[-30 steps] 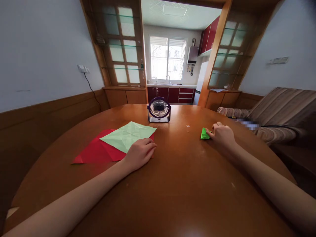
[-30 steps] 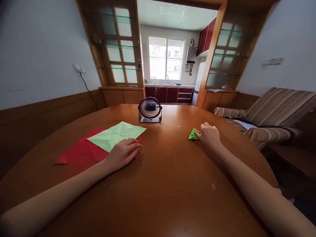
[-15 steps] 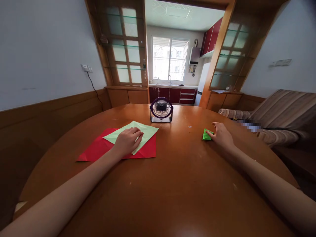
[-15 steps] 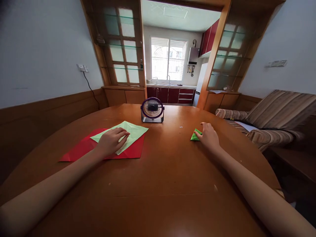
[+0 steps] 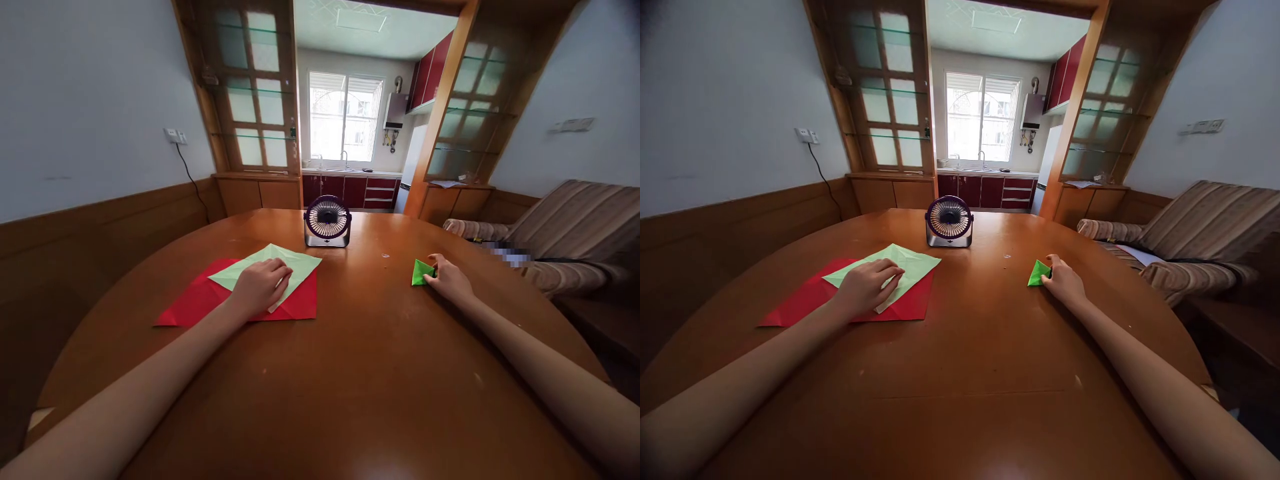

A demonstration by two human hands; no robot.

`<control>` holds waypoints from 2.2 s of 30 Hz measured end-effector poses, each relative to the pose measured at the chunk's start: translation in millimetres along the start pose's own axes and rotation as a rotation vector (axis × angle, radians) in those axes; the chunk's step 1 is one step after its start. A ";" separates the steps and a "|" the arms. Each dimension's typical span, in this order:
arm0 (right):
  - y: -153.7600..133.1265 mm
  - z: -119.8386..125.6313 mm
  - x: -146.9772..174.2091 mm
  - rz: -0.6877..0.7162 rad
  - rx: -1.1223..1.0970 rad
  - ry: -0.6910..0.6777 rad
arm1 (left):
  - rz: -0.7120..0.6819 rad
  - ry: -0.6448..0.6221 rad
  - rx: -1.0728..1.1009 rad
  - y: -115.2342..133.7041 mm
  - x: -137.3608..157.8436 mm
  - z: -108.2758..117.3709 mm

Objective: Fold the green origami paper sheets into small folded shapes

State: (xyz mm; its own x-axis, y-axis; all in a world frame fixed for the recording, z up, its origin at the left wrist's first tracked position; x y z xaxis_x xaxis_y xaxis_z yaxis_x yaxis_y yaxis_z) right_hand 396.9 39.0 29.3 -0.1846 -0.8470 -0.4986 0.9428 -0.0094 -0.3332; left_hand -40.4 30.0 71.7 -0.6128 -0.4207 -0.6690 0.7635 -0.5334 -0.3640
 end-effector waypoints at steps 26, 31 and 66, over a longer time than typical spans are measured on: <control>-56.4 13.6 22.6 0.433 -0.269 0.099 | 0.118 -0.192 -0.033 -26.1 1.1 -11.6; -61.0 -8.8 24.5 0.416 -0.264 -0.108 | 0.119 -0.197 -0.045 -25.3 1.2 -12.0; -227.3 -43.5 47.2 0.828 -0.530 -0.173 | 0.228 -0.484 -0.003 4.1 7.0 -20.7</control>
State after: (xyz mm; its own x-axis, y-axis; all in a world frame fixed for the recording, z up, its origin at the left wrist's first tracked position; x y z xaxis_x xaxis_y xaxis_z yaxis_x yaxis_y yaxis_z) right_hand 161.9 24.3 46.7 0.5575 -0.5458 -0.6255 0.5031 0.8215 -0.2684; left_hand -37.3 40.1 52.2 -0.4548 -0.8162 -0.3564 0.8884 -0.3874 -0.2464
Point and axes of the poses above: each hand's wrist, its own x-axis away from the middle knuckle, its own z-axis out of the back of the hand, y = z × x, the point moved 7 cm from there along -x, towards the middle knuckle, and after that the axes turned 8 degrees about -x, right-handed, at the moved point
